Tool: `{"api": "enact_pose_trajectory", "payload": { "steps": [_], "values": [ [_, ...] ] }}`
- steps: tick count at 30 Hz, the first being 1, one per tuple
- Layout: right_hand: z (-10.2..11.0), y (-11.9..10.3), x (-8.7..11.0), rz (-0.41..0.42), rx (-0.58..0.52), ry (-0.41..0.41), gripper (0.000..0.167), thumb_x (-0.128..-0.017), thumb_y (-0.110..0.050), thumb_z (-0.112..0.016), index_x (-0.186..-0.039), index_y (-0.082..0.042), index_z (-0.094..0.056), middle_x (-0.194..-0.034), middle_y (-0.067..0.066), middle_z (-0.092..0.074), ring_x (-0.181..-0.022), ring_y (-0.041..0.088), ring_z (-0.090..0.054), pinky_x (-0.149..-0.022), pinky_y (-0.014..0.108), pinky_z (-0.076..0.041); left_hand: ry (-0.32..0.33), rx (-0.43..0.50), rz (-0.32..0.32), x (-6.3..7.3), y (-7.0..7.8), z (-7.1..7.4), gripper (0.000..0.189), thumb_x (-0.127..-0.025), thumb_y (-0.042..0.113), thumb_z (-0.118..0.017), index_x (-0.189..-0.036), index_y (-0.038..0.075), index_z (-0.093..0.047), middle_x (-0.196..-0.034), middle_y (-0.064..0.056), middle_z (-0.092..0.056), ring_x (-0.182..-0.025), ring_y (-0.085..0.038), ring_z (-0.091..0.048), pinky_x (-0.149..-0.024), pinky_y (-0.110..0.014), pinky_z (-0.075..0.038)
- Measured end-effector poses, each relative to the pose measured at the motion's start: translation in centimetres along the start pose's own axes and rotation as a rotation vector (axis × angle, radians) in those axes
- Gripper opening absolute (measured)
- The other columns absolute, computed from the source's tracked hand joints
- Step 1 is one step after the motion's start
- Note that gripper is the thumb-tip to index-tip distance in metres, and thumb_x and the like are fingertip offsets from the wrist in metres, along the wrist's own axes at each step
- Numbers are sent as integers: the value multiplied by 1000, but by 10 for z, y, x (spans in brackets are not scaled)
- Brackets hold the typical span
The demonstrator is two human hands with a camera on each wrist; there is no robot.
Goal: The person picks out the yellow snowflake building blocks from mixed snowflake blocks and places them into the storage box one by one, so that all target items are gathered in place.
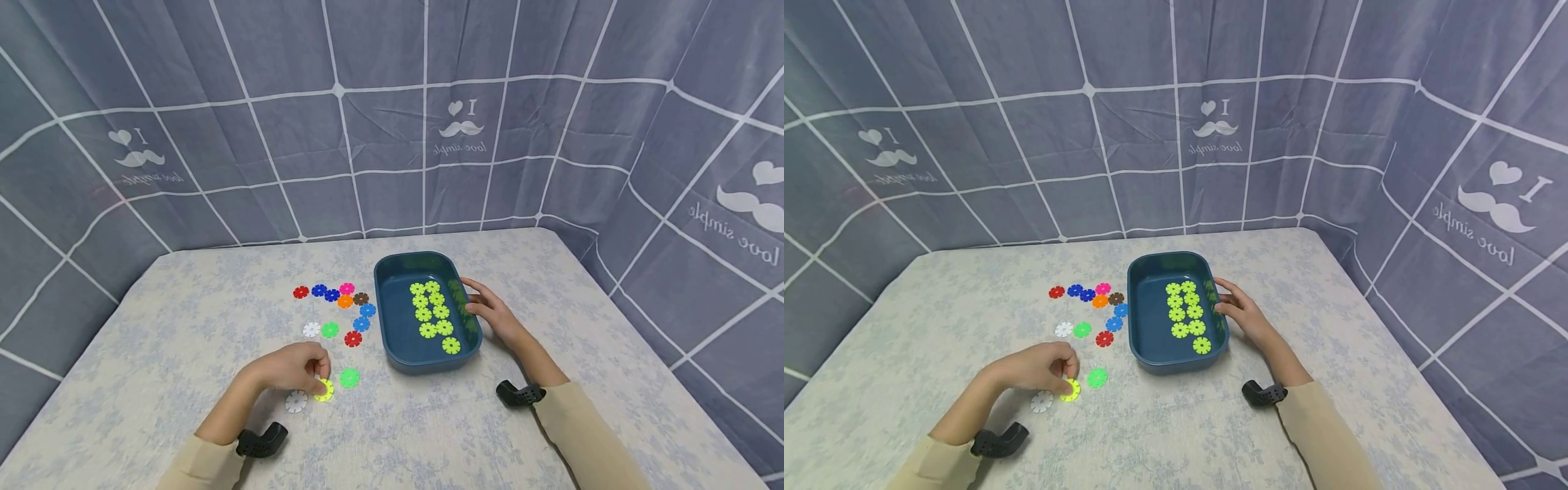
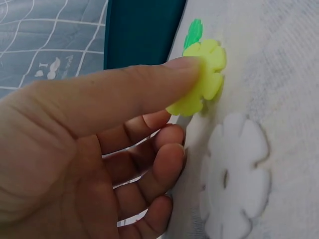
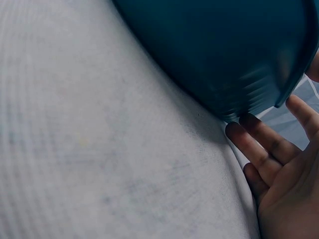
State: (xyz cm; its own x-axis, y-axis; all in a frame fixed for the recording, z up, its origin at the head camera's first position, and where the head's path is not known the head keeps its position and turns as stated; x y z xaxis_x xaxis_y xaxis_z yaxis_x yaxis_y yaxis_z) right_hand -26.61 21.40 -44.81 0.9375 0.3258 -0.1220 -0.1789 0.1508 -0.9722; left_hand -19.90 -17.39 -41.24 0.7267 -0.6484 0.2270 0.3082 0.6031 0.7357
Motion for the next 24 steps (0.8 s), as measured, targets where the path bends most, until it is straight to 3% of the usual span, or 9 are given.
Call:
{"api": "enact_pose_trajectory", "payload": {
  "steps": [10,17,24],
  "values": [
    [0,0,0,6,19,-3,57,-100,-14,-50,-153,-9,-29,-145,26,-40,-132,41,-38,-105,61,-28,11,90,3,-1,-11,6,17,-87,11,-72,-82,6,-57,-74,-1,-53,-67,-15,-45,-61,-28,-40],
    [0,0,0,3,13,-2,56,-100,-13,-49,-153,-9,-30,-145,25,-40,-133,42,-38,-106,62,-27,93,132,5,-2,-14,12,17,-88,12,-71,-87,3,-57,-71,0,-53,-66,-14,-45,-62,-25,-39],
    [1,1,-1,-5,5,-2,55,-101,-13,-49,-153,-10,-30,-145,25,-40,-133,42,-38,-106,62,-26,168,174,-11,-4,-7,18,17,-86,9,-72,-91,1,-58,-73,-2,-53,-66,-14,-44,-59,-24,-38]
  ]
}}
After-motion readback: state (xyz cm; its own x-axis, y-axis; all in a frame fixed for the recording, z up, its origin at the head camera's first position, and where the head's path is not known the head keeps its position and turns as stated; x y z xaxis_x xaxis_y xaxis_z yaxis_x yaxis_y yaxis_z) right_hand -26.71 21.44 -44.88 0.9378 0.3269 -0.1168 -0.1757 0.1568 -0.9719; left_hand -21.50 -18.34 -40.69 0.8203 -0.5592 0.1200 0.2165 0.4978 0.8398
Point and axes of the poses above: each hand's wrist, its own x-axis away from the middle knuckle, its own z-axis out of the back of the hand, y = z × x, the point moved 3 cm from there along -x, towards the middle knuckle
